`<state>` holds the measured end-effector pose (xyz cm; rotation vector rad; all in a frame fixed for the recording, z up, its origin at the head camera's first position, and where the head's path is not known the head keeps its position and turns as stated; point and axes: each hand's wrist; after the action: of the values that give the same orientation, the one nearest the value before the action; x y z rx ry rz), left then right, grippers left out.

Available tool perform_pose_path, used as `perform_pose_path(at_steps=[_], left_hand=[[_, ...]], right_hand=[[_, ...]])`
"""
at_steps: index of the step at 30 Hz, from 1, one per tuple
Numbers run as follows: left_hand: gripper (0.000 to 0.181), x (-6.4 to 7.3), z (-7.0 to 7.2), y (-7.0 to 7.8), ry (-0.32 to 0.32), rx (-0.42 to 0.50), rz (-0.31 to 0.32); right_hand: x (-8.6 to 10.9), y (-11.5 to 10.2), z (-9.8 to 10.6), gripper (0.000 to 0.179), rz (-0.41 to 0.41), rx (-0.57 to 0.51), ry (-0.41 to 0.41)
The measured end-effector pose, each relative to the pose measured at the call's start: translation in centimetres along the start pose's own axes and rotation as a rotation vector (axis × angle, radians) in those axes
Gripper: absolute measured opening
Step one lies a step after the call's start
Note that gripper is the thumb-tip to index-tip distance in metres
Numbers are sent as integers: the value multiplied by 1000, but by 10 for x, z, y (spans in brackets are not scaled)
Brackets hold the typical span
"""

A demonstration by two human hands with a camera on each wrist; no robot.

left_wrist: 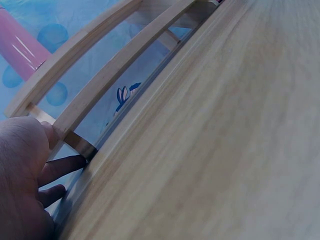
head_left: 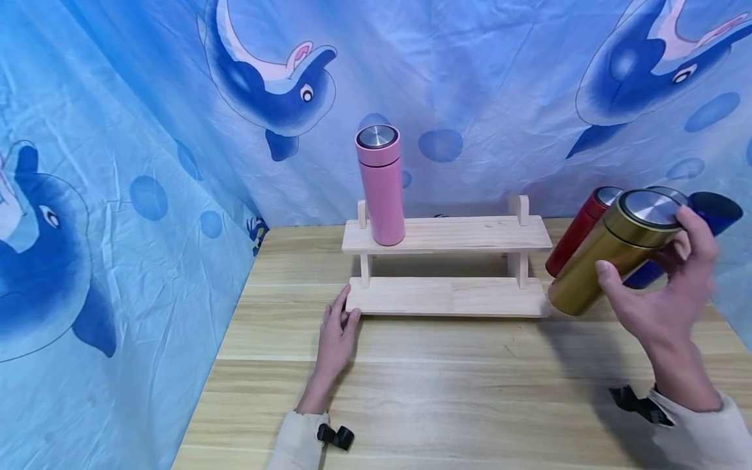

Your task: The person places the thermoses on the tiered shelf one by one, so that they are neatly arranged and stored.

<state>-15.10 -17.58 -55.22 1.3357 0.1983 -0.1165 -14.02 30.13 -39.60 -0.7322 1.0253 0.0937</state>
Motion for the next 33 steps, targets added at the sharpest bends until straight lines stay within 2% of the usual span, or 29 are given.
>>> perform_pose_path(at_steps=[4, 10, 15, 19, 29, 33], left_hand=[[60, 0, -1, 0, 2, -3, 6], [61, 0, -1, -1, 0, 3, 18], [60, 0, -1, -1, 1, 0, 18], [60, -1, 0, -1, -2, -3, 13], [61, -1, 0, 0, -4, 2, 6], [60, 0, 0, 0, 1, -4, 2]], right_hand=[[-8, -11, -11, 84, 14, -45, -3], [-18, -27, -23, 82, -10, -116, -31], [-26, -37, -35, 83, 6, -94, -41], [-32, -45, -48, 85, 21, -118, -43], [-46, -64, -77, 89, 41, -122, -127], [-49, -68, -88, 87, 51, -120, -134]])
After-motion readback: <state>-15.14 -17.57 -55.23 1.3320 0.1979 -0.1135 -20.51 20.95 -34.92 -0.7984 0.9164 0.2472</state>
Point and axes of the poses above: each hand's wrist, its own x-axis away from the middle knuckle, its own z-axis out of the back of the hand, y = z × x, and after that the axes turned 15 degrees about x, right-handed
